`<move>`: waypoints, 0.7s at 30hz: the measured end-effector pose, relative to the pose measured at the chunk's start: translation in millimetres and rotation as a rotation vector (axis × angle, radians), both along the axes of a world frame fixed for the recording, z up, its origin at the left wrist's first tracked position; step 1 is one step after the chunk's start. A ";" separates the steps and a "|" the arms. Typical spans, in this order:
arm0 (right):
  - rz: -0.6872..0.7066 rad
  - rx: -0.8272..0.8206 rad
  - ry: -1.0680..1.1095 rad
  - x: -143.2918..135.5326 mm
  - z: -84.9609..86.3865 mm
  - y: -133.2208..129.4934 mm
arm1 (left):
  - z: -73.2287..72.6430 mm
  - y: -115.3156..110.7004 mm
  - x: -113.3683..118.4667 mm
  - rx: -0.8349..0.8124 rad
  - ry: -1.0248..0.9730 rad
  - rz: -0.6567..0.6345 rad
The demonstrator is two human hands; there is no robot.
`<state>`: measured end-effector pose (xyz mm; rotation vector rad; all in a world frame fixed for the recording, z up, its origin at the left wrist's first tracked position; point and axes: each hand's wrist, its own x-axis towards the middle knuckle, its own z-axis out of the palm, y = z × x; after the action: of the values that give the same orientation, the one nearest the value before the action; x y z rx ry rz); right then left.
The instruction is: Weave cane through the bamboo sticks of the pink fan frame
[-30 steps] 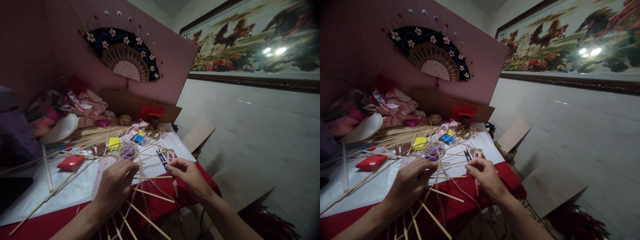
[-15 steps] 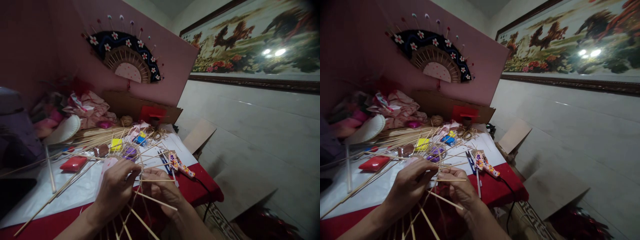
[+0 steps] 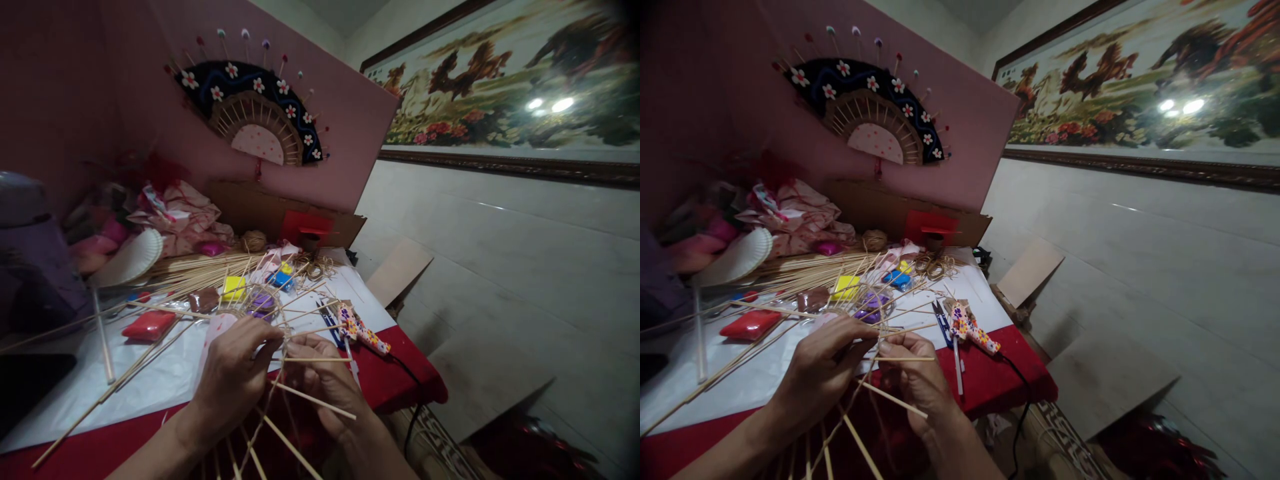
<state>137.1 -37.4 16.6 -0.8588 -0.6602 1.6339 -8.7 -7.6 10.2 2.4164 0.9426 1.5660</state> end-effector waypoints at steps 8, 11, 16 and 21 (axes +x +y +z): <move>0.030 0.008 -0.008 -2.7 -1.7 -0.2 | -0.6 1.4 0.1 -0.026 0.014 -0.004; 0.044 0.046 -0.192 4.8 -5.4 2.6 | -1.0 2.9 -0.5 -0.015 0.005 -0.008; -0.259 0.171 -0.954 60.6 -0.5 44.7 | 0.2 3.4 -0.5 0.035 0.001 -0.007; -0.295 0.051 -1.339 126.9 16.8 120.4 | -0.7 2.5 -0.4 0.052 0.014 0.001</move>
<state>264.0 83.1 33.4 -1.8928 -1.3588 0.5892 -9.1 -5.1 9.5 2.4649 0.9173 1.5962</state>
